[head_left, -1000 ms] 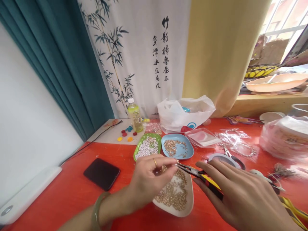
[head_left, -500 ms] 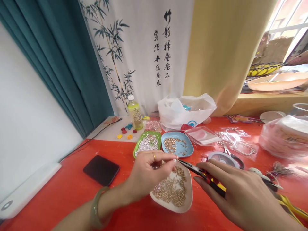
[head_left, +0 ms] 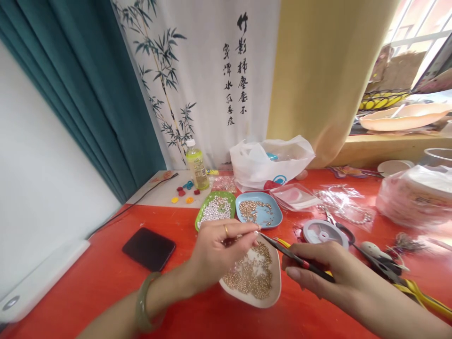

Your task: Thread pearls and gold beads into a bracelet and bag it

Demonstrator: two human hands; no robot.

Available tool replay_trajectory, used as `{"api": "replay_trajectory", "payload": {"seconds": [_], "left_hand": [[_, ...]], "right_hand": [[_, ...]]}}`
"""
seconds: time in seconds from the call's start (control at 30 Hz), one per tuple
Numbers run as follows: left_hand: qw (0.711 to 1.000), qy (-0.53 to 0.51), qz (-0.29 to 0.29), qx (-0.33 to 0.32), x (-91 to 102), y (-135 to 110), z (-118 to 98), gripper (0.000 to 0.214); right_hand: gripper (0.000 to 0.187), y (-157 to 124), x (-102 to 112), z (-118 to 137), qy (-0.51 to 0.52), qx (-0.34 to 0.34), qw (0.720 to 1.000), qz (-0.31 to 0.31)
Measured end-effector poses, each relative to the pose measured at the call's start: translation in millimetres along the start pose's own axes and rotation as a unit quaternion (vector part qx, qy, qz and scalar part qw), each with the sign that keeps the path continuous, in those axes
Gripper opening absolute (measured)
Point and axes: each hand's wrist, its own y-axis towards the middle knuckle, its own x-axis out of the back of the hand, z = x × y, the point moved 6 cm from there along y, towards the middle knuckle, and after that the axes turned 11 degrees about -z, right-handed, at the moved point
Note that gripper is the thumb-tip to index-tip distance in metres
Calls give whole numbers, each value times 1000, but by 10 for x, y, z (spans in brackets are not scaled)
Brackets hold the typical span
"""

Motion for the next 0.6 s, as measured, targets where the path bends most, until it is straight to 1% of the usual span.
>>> {"api": "replay_trajectory", "payload": {"seconds": [0.17, 0.27, 0.33, 0.43, 0.5, 0.6], "left_hand": [[1000, -7, -3, 2, 9, 7, 1, 16], [1000, -11, 1, 0, 5, 15, 2, 16], [1000, -11, 4, 3, 2, 18, 7, 16], [1000, -15, 2, 8, 5, 22, 9, 16], [1000, -18, 2, 10, 4, 24, 6, 16], [1000, -16, 7, 14, -4, 24, 9, 16]], "right_hand": [[29, 3, -36, -35, 65, -48, 996, 48], [29, 2, -44, -29, 86, -60, 993, 56], [30, -1, -45, -25, 88, -64, 993, 47], [29, -6, -41, -22, 95, -69, 993, 12], [30, -7, -31, -13, 104, -60, 993, -13], [32, -6, -27, -4, 109, -34, 993, -23]]}}
